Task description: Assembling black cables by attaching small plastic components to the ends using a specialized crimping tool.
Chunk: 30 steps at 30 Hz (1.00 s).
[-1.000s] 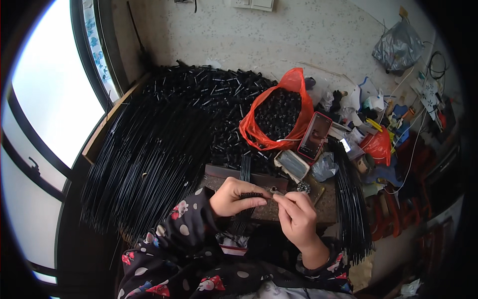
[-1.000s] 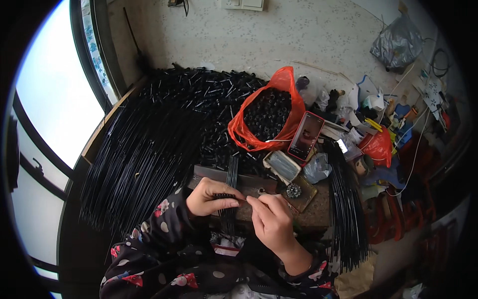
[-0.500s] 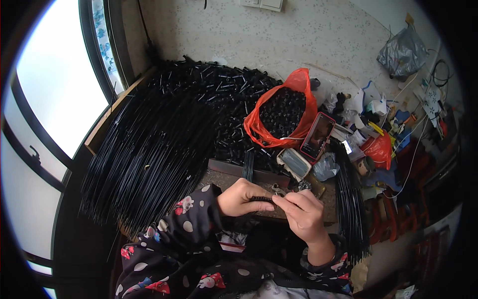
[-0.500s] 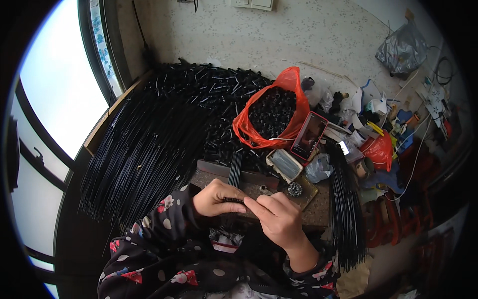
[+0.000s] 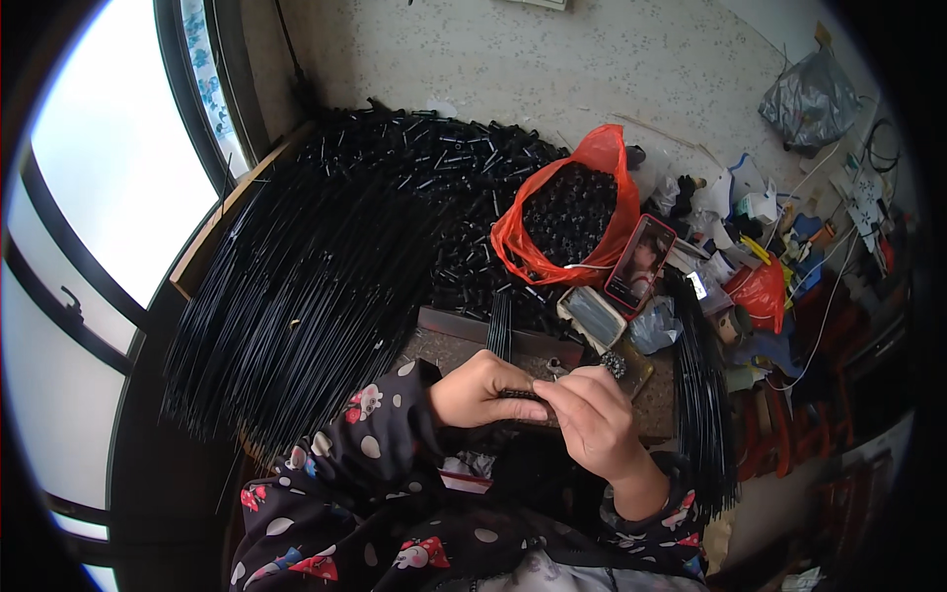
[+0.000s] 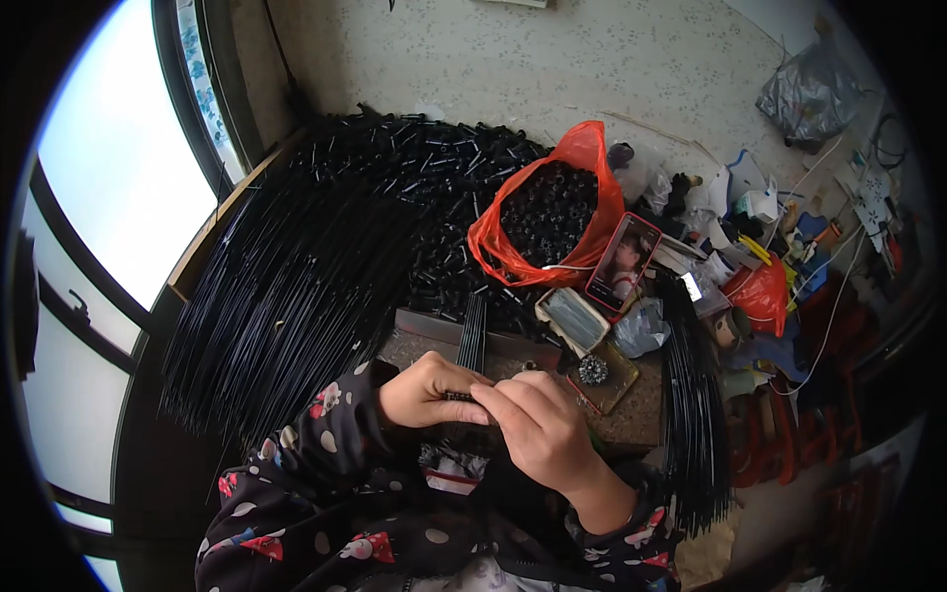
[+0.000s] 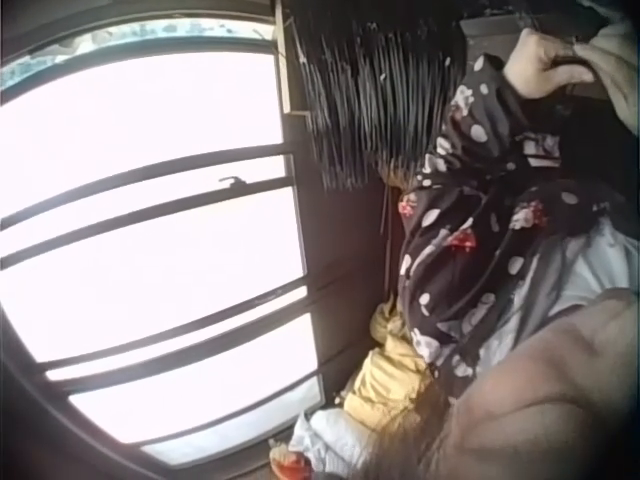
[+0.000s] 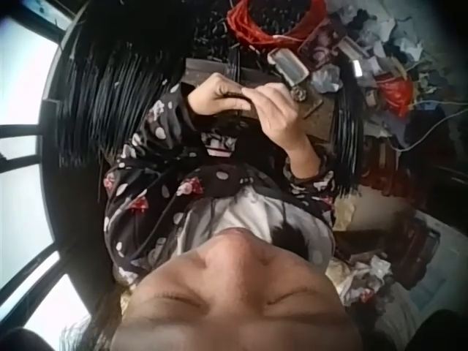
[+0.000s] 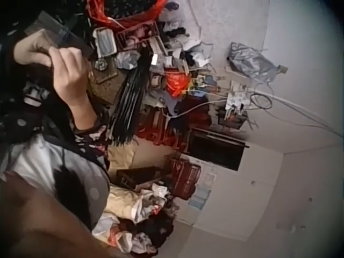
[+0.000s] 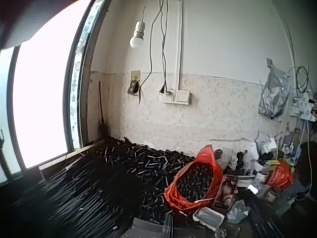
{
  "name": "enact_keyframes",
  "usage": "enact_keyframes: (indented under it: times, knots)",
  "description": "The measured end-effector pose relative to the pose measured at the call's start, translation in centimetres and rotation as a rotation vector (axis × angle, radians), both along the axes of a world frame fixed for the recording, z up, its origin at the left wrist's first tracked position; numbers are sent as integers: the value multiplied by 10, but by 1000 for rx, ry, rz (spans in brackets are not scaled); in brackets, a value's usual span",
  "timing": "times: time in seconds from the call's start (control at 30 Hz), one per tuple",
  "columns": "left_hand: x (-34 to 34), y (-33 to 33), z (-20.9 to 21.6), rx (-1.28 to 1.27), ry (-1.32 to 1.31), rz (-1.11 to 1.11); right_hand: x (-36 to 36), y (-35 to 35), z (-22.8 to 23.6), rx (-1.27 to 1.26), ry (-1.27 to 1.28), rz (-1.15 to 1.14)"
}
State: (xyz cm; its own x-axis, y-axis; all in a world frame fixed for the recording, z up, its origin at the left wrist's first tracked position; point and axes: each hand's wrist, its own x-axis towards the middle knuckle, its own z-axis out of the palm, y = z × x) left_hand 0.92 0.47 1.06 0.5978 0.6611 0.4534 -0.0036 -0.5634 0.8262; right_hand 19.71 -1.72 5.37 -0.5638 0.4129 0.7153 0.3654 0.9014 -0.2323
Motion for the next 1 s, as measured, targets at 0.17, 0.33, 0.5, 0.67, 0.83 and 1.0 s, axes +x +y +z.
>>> enact_keyframes:
  times: [0.17, 0.33, 0.5, 0.67, 0.83, 1.0]
  knots:
    - [-9, 0, 3, -111, 38, -72, -1, 11, 0, -151, 97, 139]
    - [-6, -1, -1, -38, -12, -40, -4, 5, 3, 26, -70, 77]
    - [1, 0, -7, 29, -92, -27, -14, -1, 5, 2, -14, 6]
    - [4, -2, -90, 59, 346, 145, -19, 0, 5, -49, -90, 46]
    - [9, -11, -125, 353, 806, 405, -15, 3, 4, -176, -2, 11]
    - [8, 4, -128, 408, 863, 474, -13, 10, 5, -201, 1, 33]
